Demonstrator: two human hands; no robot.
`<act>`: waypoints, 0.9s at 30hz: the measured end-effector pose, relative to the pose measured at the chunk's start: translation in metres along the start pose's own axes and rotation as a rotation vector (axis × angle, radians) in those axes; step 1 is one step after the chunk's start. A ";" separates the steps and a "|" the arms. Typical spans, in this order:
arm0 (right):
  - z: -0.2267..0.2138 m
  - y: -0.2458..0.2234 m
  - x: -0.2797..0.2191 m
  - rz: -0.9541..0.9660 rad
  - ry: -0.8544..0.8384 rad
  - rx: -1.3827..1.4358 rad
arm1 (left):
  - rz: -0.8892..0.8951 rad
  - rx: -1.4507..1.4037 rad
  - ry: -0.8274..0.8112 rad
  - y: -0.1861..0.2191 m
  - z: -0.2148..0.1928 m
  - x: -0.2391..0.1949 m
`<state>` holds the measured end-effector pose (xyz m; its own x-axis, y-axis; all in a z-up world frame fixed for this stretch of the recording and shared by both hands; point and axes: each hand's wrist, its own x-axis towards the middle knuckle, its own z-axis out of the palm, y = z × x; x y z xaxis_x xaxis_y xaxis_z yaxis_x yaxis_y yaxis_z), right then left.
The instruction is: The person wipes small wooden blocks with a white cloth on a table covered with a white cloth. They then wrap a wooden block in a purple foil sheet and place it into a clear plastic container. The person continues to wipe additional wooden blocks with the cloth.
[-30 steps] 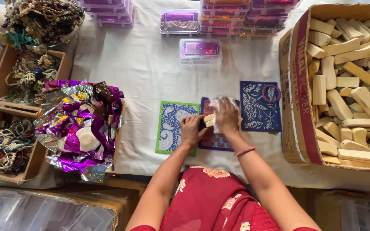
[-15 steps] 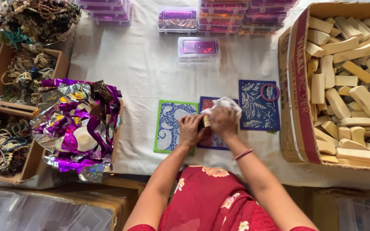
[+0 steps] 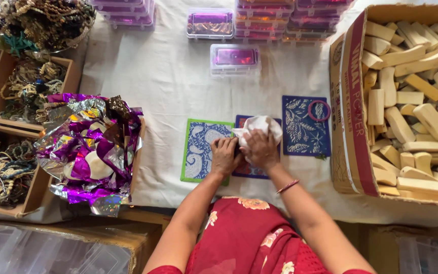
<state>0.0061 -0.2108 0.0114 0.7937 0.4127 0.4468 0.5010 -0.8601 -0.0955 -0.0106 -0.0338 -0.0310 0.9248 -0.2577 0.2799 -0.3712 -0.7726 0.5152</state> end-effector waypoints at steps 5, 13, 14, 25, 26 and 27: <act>0.013 0.090 -0.045 0.168 -0.011 0.122 | 0.000 -0.038 -0.009 0.010 -0.011 0.003; -0.001 0.099 -0.070 0.724 0.237 0.292 | 0.150 -0.062 0.045 0.054 -0.012 0.049; -0.002 0.088 -0.067 0.831 0.224 0.380 | 0.145 -0.031 -0.067 0.053 0.001 0.052; -0.032 0.007 0.009 0.337 0.286 0.019 | -0.828 -1.765 -0.466 0.045 0.045 0.044; -0.017 0.027 0.009 0.563 0.182 0.373 | -0.802 -1.760 -0.479 0.044 0.040 0.041; -0.001 0.048 0.010 0.774 0.062 0.734 | -0.777 -1.756 -0.493 0.042 0.035 0.038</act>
<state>0.0377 -0.2481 0.0121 0.9763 -0.2018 0.0779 -0.0298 -0.4821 -0.8756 0.0116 -0.0965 -0.0269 0.7245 -0.5549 -0.4089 0.6771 0.4619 0.5728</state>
